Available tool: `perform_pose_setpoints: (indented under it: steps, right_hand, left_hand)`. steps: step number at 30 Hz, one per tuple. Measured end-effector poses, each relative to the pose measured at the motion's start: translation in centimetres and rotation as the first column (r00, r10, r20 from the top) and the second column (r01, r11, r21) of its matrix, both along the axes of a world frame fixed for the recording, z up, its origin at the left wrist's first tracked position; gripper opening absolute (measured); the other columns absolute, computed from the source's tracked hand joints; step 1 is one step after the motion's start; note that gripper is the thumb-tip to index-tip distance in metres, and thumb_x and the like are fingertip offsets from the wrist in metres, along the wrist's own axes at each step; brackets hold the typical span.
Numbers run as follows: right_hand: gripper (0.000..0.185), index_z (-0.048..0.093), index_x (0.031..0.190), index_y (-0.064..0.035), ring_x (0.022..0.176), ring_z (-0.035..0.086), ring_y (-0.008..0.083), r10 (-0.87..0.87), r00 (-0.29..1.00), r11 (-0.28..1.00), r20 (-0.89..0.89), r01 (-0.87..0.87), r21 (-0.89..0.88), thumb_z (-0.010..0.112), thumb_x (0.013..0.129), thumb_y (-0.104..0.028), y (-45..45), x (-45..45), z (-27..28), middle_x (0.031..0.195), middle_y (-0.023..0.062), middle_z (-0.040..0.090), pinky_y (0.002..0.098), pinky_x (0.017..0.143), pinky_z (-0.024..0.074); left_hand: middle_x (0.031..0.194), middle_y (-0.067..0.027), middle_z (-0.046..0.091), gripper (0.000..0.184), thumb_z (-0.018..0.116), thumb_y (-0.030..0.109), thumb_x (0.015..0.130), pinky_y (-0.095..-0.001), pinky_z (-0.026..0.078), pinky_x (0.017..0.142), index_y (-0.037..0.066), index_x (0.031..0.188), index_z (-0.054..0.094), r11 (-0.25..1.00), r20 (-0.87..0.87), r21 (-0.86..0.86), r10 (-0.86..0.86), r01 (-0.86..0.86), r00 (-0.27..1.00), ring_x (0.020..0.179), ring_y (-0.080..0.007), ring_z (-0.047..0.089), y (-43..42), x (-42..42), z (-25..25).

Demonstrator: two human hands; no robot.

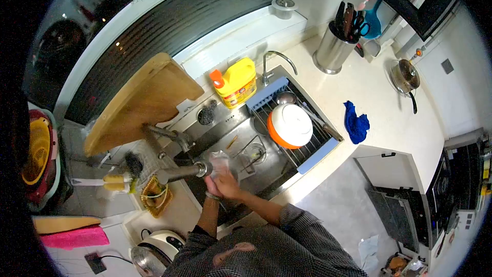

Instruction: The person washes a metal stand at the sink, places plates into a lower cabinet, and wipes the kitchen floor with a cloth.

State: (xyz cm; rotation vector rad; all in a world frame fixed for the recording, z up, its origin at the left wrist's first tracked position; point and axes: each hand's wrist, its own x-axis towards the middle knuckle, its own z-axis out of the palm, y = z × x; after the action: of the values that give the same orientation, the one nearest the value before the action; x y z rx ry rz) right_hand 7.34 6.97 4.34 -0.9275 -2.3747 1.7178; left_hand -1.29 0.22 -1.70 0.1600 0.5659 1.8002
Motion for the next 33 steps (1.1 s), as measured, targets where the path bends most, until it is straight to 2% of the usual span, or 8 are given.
perform_pose_setpoints:
  steps: [2,10,13,15,21,26,30,33]
  right_hand:
    - [0.061,0.021,0.140,0.0058,0.137,0.018,0.0346,-0.056,0.968,0.908,-0.243,0.151,0.391,0.041,0.086,-0.017,2.0,-1.8,-0.3,0.146,0.0218,0.023,0.0396,0.113,0.0146]
    - [0.064,0.021,0.141,0.0020,0.137,0.020,0.0331,-0.138,0.990,0.983,-0.026,0.140,0.120,0.044,0.084,-0.016,-2.2,1.5,0.8,0.146,0.0206,0.023,0.0397,0.113,0.0156]
    - [0.065,0.020,0.141,0.0034,0.136,0.021,0.0343,-0.151,0.982,0.983,-0.115,0.161,0.084,0.045,0.084,-0.016,-1.5,0.5,-0.4,0.146,0.0224,0.022,0.0407,0.113,0.0154]
    - [0.068,0.018,0.141,0.0054,0.136,0.020,0.0358,-0.139,0.954,0.961,-0.266,0.195,0.196,0.047,0.084,-0.018,1.5,-0.6,-1.2,0.147,0.0243,0.018,0.0423,0.113,0.0139]
    - [0.068,0.019,0.141,0.0053,0.136,0.019,0.0359,-0.100,0.987,0.962,-0.128,0.129,0.242,0.046,0.082,-0.016,-2.5,1.9,-1.7,0.146,0.0242,0.019,0.0427,0.113,0.0150]
    - [0.068,0.018,0.141,0.0065,0.137,0.018,0.0363,-0.130,0.990,0.991,-0.057,0.127,-0.046,0.045,0.082,-0.014,-0.4,0.0,0.1,0.146,0.0252,0.019,0.0427,0.113,0.0146]
    - [0.067,0.018,0.141,0.0059,0.137,0.017,0.0372,-0.086,0.984,0.884,-0.153,0.146,0.444,0.045,0.083,-0.015,0.2,-0.2,-4.0,0.146,0.0247,0.019,0.0415,0.113,0.0135]
    - [0.064,0.019,0.141,0.0039,0.138,0.015,0.0359,-0.104,0.991,0.993,-0.083,0.107,0.042,0.046,0.087,-0.017,-3.2,1.9,-0.3,0.147,0.0241,0.019,0.0404,0.113,0.0117]
  left_hand:
    - [0.125,-0.0050,0.050,0.056,0.032,0.053,0.094,-0.0362,0.039,0.099,0.010,0.128,0.044,0.974,-0.051,-0.138,0.172,-0.178,0.984,0.113,-0.0209,0.049,2.3,2.1,4.1]
    - [0.133,-0.0045,0.047,0.062,0.032,0.055,0.094,-0.0349,0.032,0.104,0.008,0.134,0.041,0.830,-0.150,-0.525,0.131,-0.191,0.980,0.120,-0.0214,0.044,1.9,-2.1,0.9]
    - [0.132,-0.0048,0.048,0.061,0.034,0.054,0.094,-0.0359,0.035,0.102,0.007,0.131,0.045,0.924,0.060,0.334,-0.220,0.188,0.974,0.119,-0.0220,0.046,1.2,-2.0,0.6]
    - [0.122,-0.0051,0.055,0.057,0.035,0.054,0.093,-0.0372,0.042,0.095,0.008,0.122,0.052,0.942,-0.072,-0.295,0.144,-0.159,0.987,0.109,-0.0221,0.053,2.7,1.4,5.7]
    - [0.130,-0.0054,0.050,0.053,0.036,0.043,0.095,-0.0380,0.039,0.098,0.004,0.131,0.043,0.943,0.116,-0.332,0.063,-0.021,0.991,0.115,-0.0242,0.049,0.7,-2.9,-3.3]
    - [0.131,-0.0050,0.049,0.054,0.037,0.045,0.094,-0.0372,0.038,0.099,0.005,0.131,0.043,0.916,-0.080,-0.364,0.151,-0.170,0.985,0.116,-0.0236,0.048,1.8,0.2,4.0]
    - [0.131,-0.0057,0.049,0.051,0.035,0.043,0.096,-0.0373,0.038,0.100,0.006,0.129,0.045,0.920,-0.069,-0.312,0.228,-0.238,0.971,0.116,-0.0239,0.048,2.5,0.9,5.3]
    - [0.129,-0.0035,0.050,0.051,0.033,0.045,0.097,-0.0351,0.036,0.101,0.008,0.130,0.045,0.902,-0.310,-0.320,0.191,-0.291,0.931,0.117,-0.0212,0.047,0.8,-2.1,-2.1]
